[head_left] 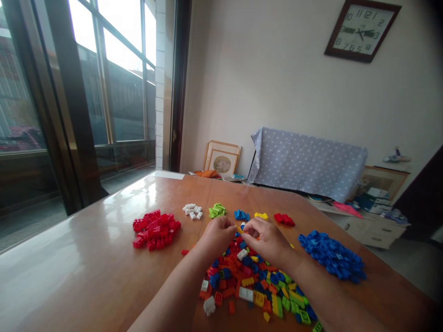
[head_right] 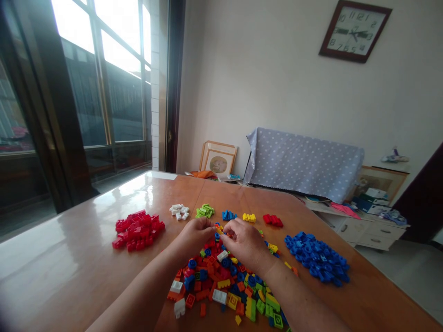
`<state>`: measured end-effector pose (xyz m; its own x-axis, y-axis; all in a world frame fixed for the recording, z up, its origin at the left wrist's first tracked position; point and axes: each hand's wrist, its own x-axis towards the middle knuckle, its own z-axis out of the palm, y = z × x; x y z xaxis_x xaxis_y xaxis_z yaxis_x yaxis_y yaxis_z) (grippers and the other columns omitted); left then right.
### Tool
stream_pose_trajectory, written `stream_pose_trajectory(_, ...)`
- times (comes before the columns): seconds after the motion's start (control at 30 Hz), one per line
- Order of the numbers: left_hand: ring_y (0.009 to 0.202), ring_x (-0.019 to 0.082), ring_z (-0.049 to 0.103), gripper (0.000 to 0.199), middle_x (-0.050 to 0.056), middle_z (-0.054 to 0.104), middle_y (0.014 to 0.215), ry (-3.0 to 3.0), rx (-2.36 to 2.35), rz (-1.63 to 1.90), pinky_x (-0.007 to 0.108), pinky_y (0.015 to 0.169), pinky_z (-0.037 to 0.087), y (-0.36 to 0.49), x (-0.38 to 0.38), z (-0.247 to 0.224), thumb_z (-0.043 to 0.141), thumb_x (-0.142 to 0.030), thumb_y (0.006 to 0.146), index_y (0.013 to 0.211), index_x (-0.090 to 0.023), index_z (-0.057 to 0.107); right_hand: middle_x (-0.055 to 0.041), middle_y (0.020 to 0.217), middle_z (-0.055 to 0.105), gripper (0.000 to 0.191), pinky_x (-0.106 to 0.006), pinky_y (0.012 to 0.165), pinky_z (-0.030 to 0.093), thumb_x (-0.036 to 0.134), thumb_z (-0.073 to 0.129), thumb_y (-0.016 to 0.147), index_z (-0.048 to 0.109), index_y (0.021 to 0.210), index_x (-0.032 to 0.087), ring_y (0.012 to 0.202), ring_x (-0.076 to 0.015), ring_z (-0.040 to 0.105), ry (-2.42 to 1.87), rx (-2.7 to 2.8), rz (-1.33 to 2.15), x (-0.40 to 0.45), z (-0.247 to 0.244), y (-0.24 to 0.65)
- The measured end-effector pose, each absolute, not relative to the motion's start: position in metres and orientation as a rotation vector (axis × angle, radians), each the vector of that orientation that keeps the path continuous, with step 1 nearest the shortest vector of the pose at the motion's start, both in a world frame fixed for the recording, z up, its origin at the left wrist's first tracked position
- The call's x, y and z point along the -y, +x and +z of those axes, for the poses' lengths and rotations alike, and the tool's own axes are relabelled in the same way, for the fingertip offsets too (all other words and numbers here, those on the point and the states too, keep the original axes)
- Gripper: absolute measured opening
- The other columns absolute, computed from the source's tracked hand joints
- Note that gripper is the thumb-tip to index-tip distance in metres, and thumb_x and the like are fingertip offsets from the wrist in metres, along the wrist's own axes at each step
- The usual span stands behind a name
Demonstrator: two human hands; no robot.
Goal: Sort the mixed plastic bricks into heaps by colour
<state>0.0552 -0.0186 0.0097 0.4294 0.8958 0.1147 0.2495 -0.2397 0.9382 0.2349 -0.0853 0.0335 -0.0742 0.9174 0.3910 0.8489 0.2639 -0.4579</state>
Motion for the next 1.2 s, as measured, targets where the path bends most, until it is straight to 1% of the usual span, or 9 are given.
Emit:
stream_pose_trajectory(0.17,0.057,0.011,0.049,0.014,-0.003,0.056,0.062,1.681,-0.994,0.821,0.021,0.05,0.029,0.056,0.018,0.009,0.057,-0.03,0.077,0.075,-0.016,0.06,-0.0059,0.087,0.067,0.011,-0.03,0.071,0.043,0.036,0.064,0.088,0.067,0.083,0.026,0.083,-0.0216,0.061,-1.599,1.997,0.006,0.09,0.032,0.229)
stream_pose_trajectory(0.37,0.057,0.011,0.05,0.015,-0.002,0.057,0.062,1.711,-1.078,0.85,0.021,0.052,0.032,0.055,0.024,0.018,0.057,-0.031,0.08,0.078,-0.016,0.061,-0.0029,0.081,0.069,0.016,-0.027,0.069,0.04,0.036,0.061,0.088,0.066,0.078,0.025,0.077,-0.0186,0.062,-1.708,1.957,-0.038,0.078,0.031,0.24)
stream_pose_trajectory(0.43,0.059,0.012,0.051,0.017,-0.002,0.059,0.065,1.742,-1.157,0.898,0.022,0.054,0.034,0.053,0.025,0.022,0.058,-0.033,0.082,0.082,-0.017,0.063,-0.0025,0.082,0.072,0.02,-0.026,0.069,0.04,0.04,0.059,0.088,0.067,0.079,0.025,0.079,-0.0186,0.063,-1.829,1.838,-0.037,0.064,0.034,0.259)
stream_pose_trajectory(0.53,0.064,0.014,0.055,0.02,0.001,0.064,0.07,1.783,-1.217,0.93,0.022,0.056,0.036,0.049,0.023,0.025,0.058,-0.036,0.084,0.086,-0.017,0.064,-0.0019,0.086,0.075,0.025,-0.025,0.066,0.04,0.043,0.054,0.089,0.07,0.081,0.025,0.079,-0.0178,0.065,-2.199,1.626,-0.012,0.039,0.04,0.297)
stream_pose_trajectory(0.7,0.073,0.016,0.061,0.018,0.003,0.069,0.081,1.866,-1.245,0.907,0.023,0.058,0.037,0.048,0.019,0.019,0.058,-0.035,0.084,0.086,-0.019,0.066,-0.0089,0.079,0.075,0.025,-0.029,0.064,0.041,0.044,0.061,0.081,0.074,0.076,0.022,0.075,-0.0231,0.069,-2.465,1.516,0.025,0.002,0.039,0.343)
stream_pose_trajectory(0.8,0.074,0.017,0.062,0.018,0.003,0.07,0.081,1.899,-1.253,0.9,0.023,0.058,0.037,0.049,0.019,0.018,0.057,-0.035,0.085,0.086,-0.02,0.067,-0.0136,0.089,0.076,0.023,-0.032,0.07,0.046,0.042,0.067,0.076,0.077,0.077,0.021,0.085,-0.0274,0.071,-2.59,1.48,0.052,-0.016,0.031,0.351)
stream_pose_trajectory(0.93,0.073,0.017,0.061,0.018,0.004,0.071,0.082,1.919,-1.228,0.895,0.022,0.058,0.036,0.05,0.02,0.017,0.057,-0.034,0.085,0.087,-0.02,0.068,-0.0189,0.106,0.075,0.031,-0.038,0.078,0.051,0.045,0.07,0.074,0.079,0.089,0.019,0.102,-0.0336,0.069,-2.695,1.433,0.041,-0.036,0.022,0.352)
stream_pose_trajectory(1.07,0.07,0.016,0.059,0.019,0.003,0.07,0.082,1.935,-1.201,0.905,0.022,0.057,0.034,0.049,0.019,0.014,0.058,-0.036,0.086,0.087,-0.02,0.068,-0.0206,0.114,0.072,0.037,-0.041,0.081,0.052,0.047,0.07,0.074,0.078,0.096,0.019,0.108,-0.0367,0.068,-2.739,1.413,0.041,-0.049,0.02,0.353)
stream_pose_trajectory(1.2,0.07,0.015,0.059,0.019,0.002,0.07,0.079,1.949,-1.197,0.939,0.023,0.057,0.032,0.05,0.018,0.012,0.058,-0.037,0.086,0.086,-0.02,0.067,-0.0205,0.115,0.072,0.037,-0.042,0.08,0.052,0.046,0.069,0.074,0.078,0.096,0.018,0.108,-0.0384,0.067,-2.752,1.401,0.046,-0.053,0.019,0.354)
